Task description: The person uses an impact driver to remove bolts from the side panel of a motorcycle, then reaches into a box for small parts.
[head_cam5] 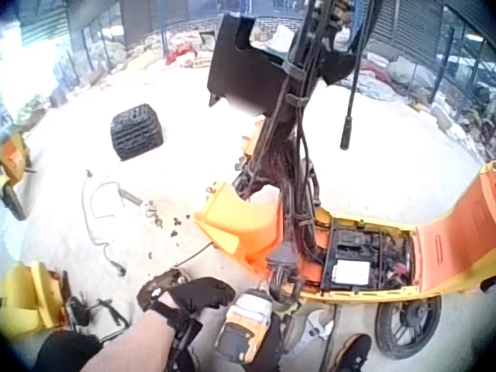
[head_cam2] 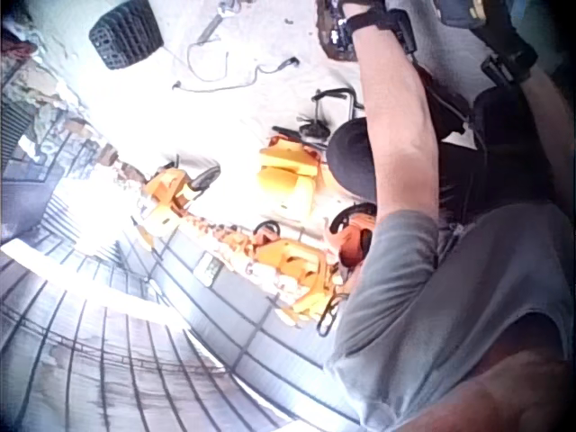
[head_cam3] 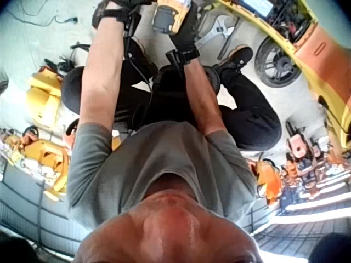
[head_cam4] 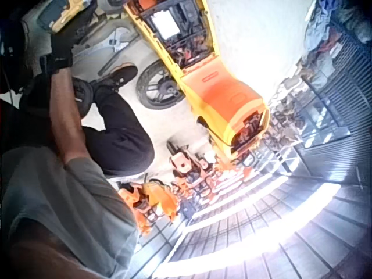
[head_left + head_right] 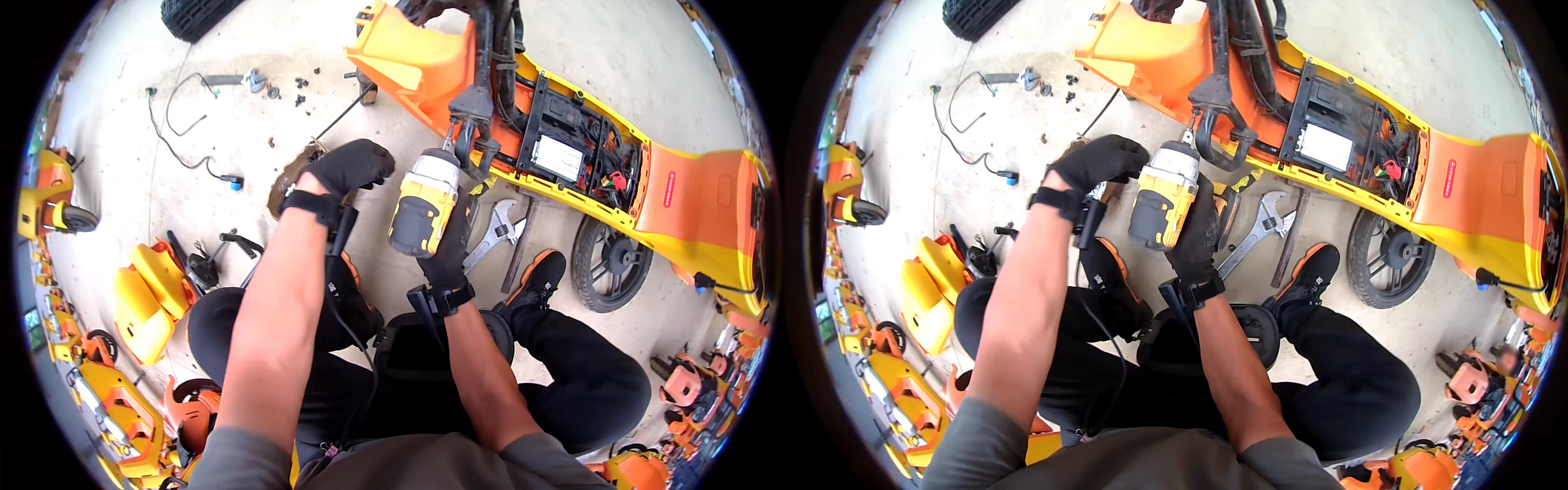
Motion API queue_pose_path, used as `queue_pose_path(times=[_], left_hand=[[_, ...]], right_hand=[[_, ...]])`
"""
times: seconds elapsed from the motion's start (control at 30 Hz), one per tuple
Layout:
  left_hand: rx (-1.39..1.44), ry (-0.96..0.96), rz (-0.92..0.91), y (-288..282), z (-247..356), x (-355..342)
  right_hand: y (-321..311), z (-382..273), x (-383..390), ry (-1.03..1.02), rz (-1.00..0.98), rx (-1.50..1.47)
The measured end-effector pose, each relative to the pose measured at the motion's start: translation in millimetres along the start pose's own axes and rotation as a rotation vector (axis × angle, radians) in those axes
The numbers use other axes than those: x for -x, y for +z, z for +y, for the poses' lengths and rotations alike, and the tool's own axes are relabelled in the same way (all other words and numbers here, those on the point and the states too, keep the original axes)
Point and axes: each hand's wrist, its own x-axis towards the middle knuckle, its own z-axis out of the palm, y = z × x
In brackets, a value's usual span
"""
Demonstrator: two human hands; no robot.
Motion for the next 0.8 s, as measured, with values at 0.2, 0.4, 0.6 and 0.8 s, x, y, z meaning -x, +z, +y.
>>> queue_pose_path(times=[0.2, 0.4, 0.6, 0.8], left_hand=[[-0.332, 0.041, 0.412, 32.2, 132.9, 93.9], [0.402, 0.034, 0.356, 91.2, 86.7, 83.0], [0.378, 0.026, 0.447, 101.8, 90.8, 69.2], [0.326, 0.079, 0.518, 107.3, 80.3, 64.1]], right_hand=[[-9.2, -0.6, -3.6, -0.183, -0.007, 0.312], [17.8, -0.5, 0.1, -0.034, -0.067, -0.267], [8.5, 3.2, -7.3, 0.093, -0.034, -0.508], [0.5, 5.0, -15.6, 0.142, -0.110, -0.625]])
